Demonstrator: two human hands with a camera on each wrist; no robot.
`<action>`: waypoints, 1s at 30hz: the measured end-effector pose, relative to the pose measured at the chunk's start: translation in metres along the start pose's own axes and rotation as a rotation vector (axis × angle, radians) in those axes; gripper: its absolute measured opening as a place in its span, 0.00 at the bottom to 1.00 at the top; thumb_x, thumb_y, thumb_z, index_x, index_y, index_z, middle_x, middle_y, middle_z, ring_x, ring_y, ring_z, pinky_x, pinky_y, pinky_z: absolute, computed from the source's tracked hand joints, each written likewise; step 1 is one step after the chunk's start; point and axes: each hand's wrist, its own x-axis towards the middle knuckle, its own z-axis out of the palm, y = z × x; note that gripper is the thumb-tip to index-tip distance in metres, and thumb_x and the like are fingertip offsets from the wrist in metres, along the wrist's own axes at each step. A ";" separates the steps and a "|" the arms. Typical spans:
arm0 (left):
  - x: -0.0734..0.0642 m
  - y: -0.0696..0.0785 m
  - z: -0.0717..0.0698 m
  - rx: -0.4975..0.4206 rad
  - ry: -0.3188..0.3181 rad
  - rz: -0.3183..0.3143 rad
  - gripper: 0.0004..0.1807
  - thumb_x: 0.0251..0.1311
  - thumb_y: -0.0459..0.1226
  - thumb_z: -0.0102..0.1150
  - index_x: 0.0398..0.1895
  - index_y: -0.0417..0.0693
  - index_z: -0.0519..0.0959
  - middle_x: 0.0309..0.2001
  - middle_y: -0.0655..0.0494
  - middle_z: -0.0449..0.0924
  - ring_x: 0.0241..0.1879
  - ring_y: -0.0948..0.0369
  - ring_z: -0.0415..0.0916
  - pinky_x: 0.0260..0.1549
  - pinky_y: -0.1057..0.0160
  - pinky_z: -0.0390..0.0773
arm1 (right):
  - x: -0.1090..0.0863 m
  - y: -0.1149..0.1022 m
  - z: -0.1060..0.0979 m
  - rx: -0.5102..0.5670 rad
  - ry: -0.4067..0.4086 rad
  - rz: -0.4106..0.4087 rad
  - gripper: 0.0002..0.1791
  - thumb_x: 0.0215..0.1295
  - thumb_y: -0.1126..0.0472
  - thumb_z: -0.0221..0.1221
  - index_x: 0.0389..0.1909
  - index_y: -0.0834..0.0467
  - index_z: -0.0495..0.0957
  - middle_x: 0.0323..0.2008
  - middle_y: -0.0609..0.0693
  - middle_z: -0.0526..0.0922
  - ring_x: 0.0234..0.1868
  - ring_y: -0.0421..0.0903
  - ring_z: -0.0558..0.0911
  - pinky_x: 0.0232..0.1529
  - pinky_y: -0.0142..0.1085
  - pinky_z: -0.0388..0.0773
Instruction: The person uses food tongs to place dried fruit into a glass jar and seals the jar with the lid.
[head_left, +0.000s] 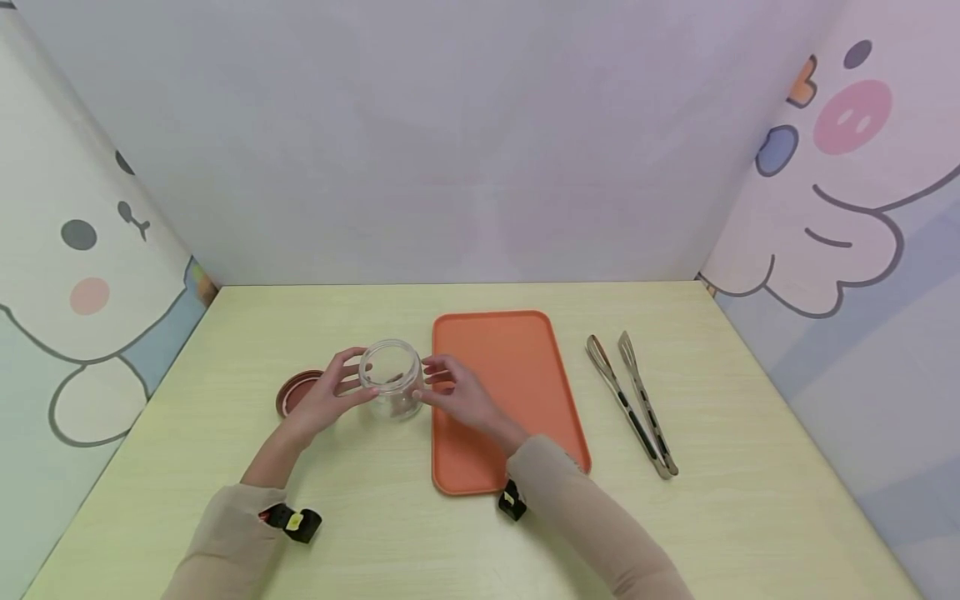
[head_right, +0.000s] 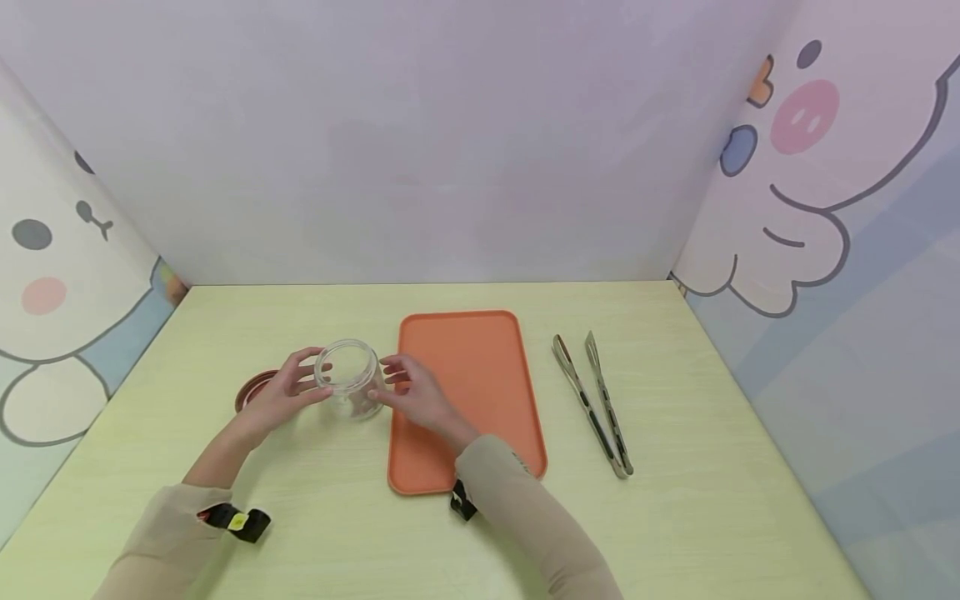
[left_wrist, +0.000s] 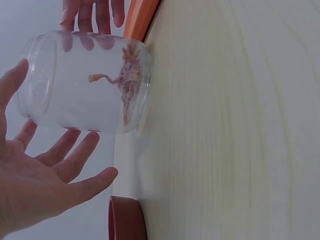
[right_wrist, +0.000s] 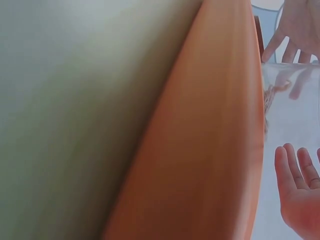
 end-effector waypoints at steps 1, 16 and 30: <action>0.000 0.000 0.000 0.000 -0.001 -0.001 0.40 0.54 0.45 0.58 0.65 0.52 0.47 0.61 0.37 0.54 0.59 0.43 0.53 0.50 0.45 0.61 | 0.000 0.000 0.001 -0.007 0.006 0.001 0.27 0.52 0.57 0.63 0.53 0.54 0.66 0.45 0.47 0.72 0.46 0.46 0.74 0.42 0.33 0.72; 0.001 -0.004 -0.003 -0.036 0.008 0.014 0.40 0.56 0.43 0.57 0.66 0.52 0.45 0.61 0.35 0.52 0.59 0.42 0.54 0.50 0.44 0.59 | -0.008 -0.031 0.003 -0.026 0.030 -0.036 0.25 0.53 0.65 0.61 0.52 0.64 0.65 0.45 0.59 0.72 0.46 0.57 0.73 0.42 0.38 0.72; -0.013 -0.003 -0.033 -0.009 0.380 0.028 0.33 0.62 0.47 0.46 0.65 0.43 0.50 0.60 0.39 0.56 0.58 0.52 0.58 0.49 0.68 0.65 | 0.000 -0.012 0.006 -0.052 0.030 -0.021 0.28 0.51 0.61 0.64 0.54 0.58 0.65 0.44 0.51 0.72 0.45 0.52 0.74 0.40 0.36 0.72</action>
